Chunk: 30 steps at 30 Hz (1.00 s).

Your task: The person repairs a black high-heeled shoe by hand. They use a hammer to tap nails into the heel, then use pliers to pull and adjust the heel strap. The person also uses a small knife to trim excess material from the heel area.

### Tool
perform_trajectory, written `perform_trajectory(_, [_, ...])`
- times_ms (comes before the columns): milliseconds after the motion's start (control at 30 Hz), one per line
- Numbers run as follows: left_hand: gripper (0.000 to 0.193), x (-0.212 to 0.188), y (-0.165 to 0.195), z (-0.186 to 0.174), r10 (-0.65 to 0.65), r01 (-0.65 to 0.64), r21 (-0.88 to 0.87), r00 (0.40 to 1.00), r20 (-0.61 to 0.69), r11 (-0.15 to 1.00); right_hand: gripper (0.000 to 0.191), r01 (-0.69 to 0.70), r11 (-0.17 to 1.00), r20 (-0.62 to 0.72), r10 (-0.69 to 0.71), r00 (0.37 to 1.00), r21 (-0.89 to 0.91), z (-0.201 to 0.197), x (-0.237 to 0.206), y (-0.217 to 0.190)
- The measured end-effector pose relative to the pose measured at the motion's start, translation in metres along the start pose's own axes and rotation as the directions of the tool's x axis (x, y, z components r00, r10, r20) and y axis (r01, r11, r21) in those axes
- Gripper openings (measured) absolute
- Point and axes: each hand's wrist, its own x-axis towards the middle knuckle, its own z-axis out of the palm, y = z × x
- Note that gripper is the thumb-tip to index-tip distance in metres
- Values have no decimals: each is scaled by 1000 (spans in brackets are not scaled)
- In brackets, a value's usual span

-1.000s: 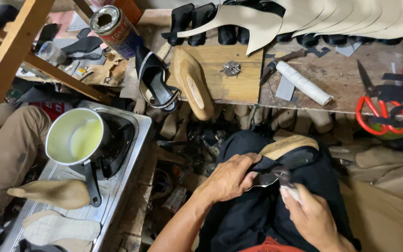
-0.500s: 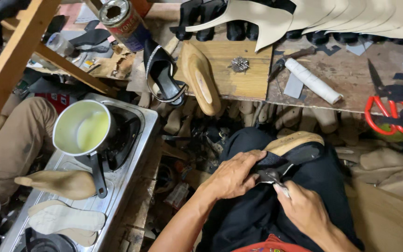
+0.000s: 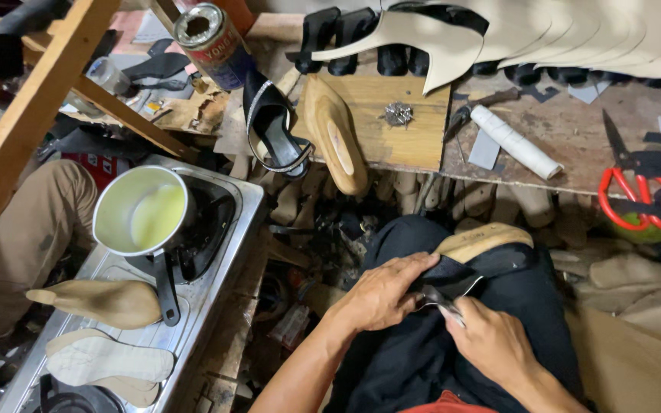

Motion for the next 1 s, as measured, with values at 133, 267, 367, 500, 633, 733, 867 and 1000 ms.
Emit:
perform_trajectory(133, [70, -3, -1, -8, -45, 42, -119, 999, -18, 992, 17, -184, 929, -202, 258, 945, 322, 3, -7, 37])
perform_trajectory(267, [65, -2, 1, -19, -358, 388, -410, 921, 152, 825, 23, -347, 418, 12, 624, 782, 839, -23, -4, 101])
perform_trajectory(367, [63, -5, 10, -22, -138, 199, -639, 980, 145, 743, 32, -489, -4, 388, 614, 687, 872, -42, 8, 147])
perform_trajectory(500, [65, -14, 14, -28, 149, -98, -349, 981, 124, 932, 41, -599, -40, 558, 417, 717, 800, -46, 4, 166])
perform_trajectory(633, [70, -9, -3, -15, 16, -95, -568, 990, -142, 817, 48, -316, 213, 194, 452, 871, 925, -41, -22, 134])
perform_trajectory(733, [66, 9, -13, 21, -433, -80, -940, 872, -228, 332, 33, -89, 711, -276, 381, 883, 697, -33, -42, 90])
perform_trajectory(867, [40, 19, -12, 60, -430, -203, -978, 888, -164, -47, 46, 295, 910, -727, 10, 686, 292, -21, -43, 38])
perform_trajectory(1000, [40, 21, -5, 59, -327, -272, -960, 915, -238, -64, 43, 419, 908, -687, -289, 667, 25, -37, -42, 12])
